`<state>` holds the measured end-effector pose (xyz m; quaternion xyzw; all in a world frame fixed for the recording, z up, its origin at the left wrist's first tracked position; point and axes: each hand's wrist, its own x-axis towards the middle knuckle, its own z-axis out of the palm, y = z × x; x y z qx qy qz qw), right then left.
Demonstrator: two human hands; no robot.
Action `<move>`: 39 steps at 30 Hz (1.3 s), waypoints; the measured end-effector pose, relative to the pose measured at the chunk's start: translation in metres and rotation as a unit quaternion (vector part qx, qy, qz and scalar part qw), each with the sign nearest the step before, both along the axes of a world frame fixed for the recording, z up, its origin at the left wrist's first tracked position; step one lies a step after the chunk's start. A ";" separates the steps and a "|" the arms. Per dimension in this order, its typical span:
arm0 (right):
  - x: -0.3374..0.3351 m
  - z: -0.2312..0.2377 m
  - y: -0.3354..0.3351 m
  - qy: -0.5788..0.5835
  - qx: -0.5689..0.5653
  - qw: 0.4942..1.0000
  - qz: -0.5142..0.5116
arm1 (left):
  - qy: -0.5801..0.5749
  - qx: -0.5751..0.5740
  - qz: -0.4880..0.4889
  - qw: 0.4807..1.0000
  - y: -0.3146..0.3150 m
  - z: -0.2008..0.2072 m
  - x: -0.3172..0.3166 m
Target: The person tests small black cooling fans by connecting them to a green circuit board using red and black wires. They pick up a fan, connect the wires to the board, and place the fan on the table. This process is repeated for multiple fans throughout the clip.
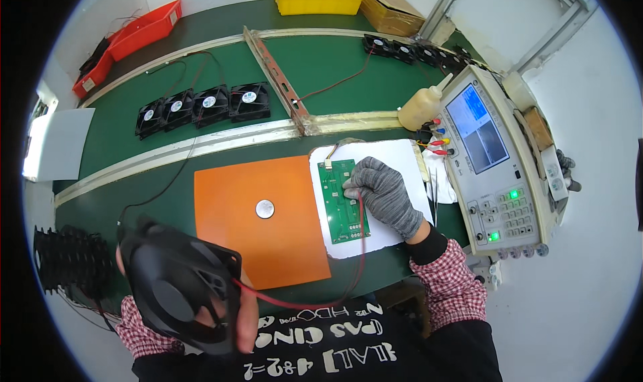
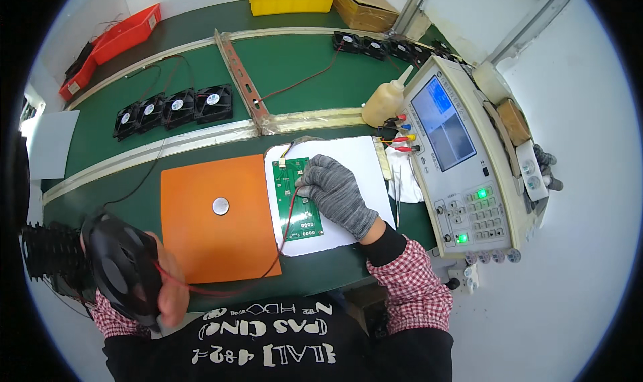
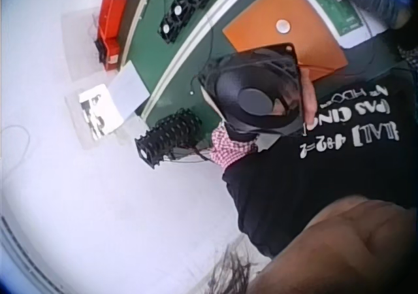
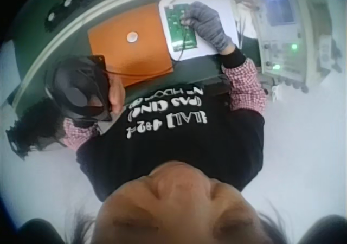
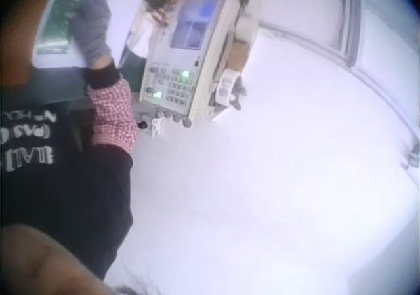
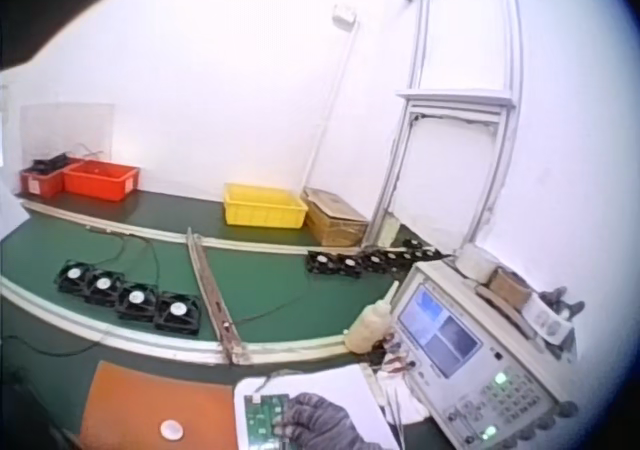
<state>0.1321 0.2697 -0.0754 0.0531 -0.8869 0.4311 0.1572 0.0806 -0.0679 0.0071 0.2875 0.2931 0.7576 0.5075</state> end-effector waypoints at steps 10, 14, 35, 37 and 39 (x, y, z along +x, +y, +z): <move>0.005 0.005 -0.006 0.059 0.079 0.995 -0.026 | 0.799 0.021 0.565 0.206 0.050 0.010 -0.018; 0.011 0.004 -0.004 0.058 0.047 0.995 -0.062 | 0.822 0.018 0.444 0.356 0.123 0.029 -0.077; 0.016 0.023 -0.022 0.227 0.221 0.939 0.134 | 0.765 0.045 -0.123 0.631 0.051 0.009 -0.039; 0.012 0.028 -0.013 0.175 0.269 0.945 0.063 | 0.813 -0.266 -0.030 0.518 0.023 0.036 -0.064; 0.007 0.037 -0.007 0.127 0.345 0.928 -0.065 | 0.846 -0.399 0.201 0.290 0.011 0.032 -0.086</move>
